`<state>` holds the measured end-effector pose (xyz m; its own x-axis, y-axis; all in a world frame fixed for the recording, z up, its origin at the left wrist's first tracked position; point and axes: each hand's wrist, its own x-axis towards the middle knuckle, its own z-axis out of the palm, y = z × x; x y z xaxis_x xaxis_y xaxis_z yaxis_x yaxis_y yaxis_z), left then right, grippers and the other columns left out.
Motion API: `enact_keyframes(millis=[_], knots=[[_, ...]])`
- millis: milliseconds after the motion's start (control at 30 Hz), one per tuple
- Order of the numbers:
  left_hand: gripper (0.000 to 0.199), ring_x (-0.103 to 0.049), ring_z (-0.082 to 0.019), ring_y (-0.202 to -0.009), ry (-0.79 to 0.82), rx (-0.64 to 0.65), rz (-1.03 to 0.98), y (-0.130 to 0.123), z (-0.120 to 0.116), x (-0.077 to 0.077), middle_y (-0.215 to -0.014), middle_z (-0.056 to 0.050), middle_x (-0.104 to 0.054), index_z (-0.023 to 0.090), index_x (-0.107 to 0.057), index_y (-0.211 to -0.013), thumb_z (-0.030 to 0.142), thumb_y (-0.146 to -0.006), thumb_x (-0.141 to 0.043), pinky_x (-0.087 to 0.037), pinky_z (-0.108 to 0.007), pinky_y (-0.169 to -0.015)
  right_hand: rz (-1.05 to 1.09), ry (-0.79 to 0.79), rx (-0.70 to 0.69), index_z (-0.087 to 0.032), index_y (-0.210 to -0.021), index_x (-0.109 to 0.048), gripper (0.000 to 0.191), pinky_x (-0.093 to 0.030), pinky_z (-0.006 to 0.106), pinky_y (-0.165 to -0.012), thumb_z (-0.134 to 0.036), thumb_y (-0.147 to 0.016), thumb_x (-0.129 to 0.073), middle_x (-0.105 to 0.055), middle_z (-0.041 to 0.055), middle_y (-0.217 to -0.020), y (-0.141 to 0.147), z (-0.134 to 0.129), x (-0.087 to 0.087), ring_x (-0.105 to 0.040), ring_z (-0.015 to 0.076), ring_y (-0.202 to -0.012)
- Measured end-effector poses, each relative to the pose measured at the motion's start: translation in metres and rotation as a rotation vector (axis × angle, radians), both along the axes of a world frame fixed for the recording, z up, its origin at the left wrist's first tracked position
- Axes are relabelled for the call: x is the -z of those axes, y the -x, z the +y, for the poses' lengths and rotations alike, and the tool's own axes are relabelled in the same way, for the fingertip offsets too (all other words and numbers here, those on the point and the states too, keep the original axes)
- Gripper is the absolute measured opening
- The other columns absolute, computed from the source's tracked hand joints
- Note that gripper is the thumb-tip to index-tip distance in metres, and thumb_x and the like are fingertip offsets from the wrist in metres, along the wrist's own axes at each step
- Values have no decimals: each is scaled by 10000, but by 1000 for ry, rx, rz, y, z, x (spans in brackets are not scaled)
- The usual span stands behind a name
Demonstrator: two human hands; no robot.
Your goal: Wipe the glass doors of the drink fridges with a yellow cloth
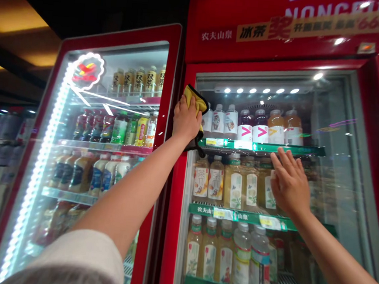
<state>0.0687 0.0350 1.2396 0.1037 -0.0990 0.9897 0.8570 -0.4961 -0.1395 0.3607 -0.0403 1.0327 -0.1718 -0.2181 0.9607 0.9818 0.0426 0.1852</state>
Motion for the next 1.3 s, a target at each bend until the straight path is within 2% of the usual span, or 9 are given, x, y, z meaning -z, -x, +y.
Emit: enact_keyframes(millis=[67, 267, 467, 633, 800, 900, 1000, 1167, 1300], knots=[[604, -343, -341, -1505, -11, 21, 0, 3, 3, 16, -1615, -236, -365, 87, -404, -1512, 444, -1028, -355, -274, -526, -1236, 9, -2, 0, -325, -1595, -331, 652, -347, 598, -1214, -151, -985, -479, -401, 68, -1626, 0, 0, 0, -369, 304, -1508], [618, -316, -325, -1521, 26, 67, -23, 11, 6, 83, -1625, -213, -350, 119, -359, -1529, 483, -1030, -349, -264, -525, -1243, 43, 40, 3, -267, -1543, -441, 586, -333, 606, -1220, -163, -967, -471, -424, 79, -1617, 0, -2, 1, -359, 321, -1514], [611, -298, -332, -1530, 104, 57, -10, 13, -1, 136, -1643, -214, -322, 101, -347, -1544, 414, -1021, -381, -236, -531, -1263, 54, 73, -20, -240, -1530, -462, 556, -279, 618, -1244, -160, -979, -454, -398, 84, -1629, -3, -7, 2, -328, 327, -1530], [614, -256, -323, -1553, 127, 68, 21, 19, -2, 176, -1673, -174, -281, 151, -337, -1562, 409, -1011, -418, -221, -542, -1273, 97, 86, -18, -216, -1541, -446, 552, -235, 624, -1254, -162, -992, -444, -373, 117, -1635, 1, -5, 8, -274, 318, -1553], [618, -223, -331, -1565, 127, 58, 63, 23, -1, 211, -1690, -173, -234, 164, -351, -1565, 342, -989, -488, -223, -550, -1275, 12, 158, 5, -302, -1625, -245, 706, -187, 684, -1240, -156, -974, -479, -212, 72, -1704, 42, 2, 44, -202, 337, -1571], [642, -199, -343, -1569, 117, 26, 97, 26, -2, 233, -1691, -192, -214, 147, -351, -1567, 301, -970, -531, -241, -557, -1271, -228, 302, 5, -348, -1642, -112, 829, -140, 603, -1286, -165, -956, -541, -251, 23, -1697, 77, 8, 75, -233, 279, -1569], [669, -160, -347, -1575, 95, 1, 149, 32, -3, 259, -1696, -194, -178, 155, -327, -1578, 272, -960, -552, -260, -569, -1264, -368, 382, -1, -309, -1646, -100, 841, -122, 535, -1305, -175, -952, -556, -314, 35, -1673, 101, 12, 100, -266, 242, -1559], [766, -102, -350, -1574, 117, 20, 235, 48, 0, 309, -1711, -158, -56, 204, -255, -1610, 243, -928, -602, -276, -579, -1264, -274, 421, -33, -331, -1635, -163, 768, -161, 531, -1298, -155, -969, -502, -346, 21, -1657, 112, 13, 117, -284, 230, -1552], [860, -106, -358, -1566, 185, 56, 269, 63, 3, 360, -1708, -136, -25, 280, -144, -1636, 208, -915, -607, -284, -625, -1251, -228, 496, -45, -349, -1634, -163, 791, -163, 559, -1293, -145, -962, -529, -337, 16, -1659, 113, 10, 122, -279, 257, -1553]])
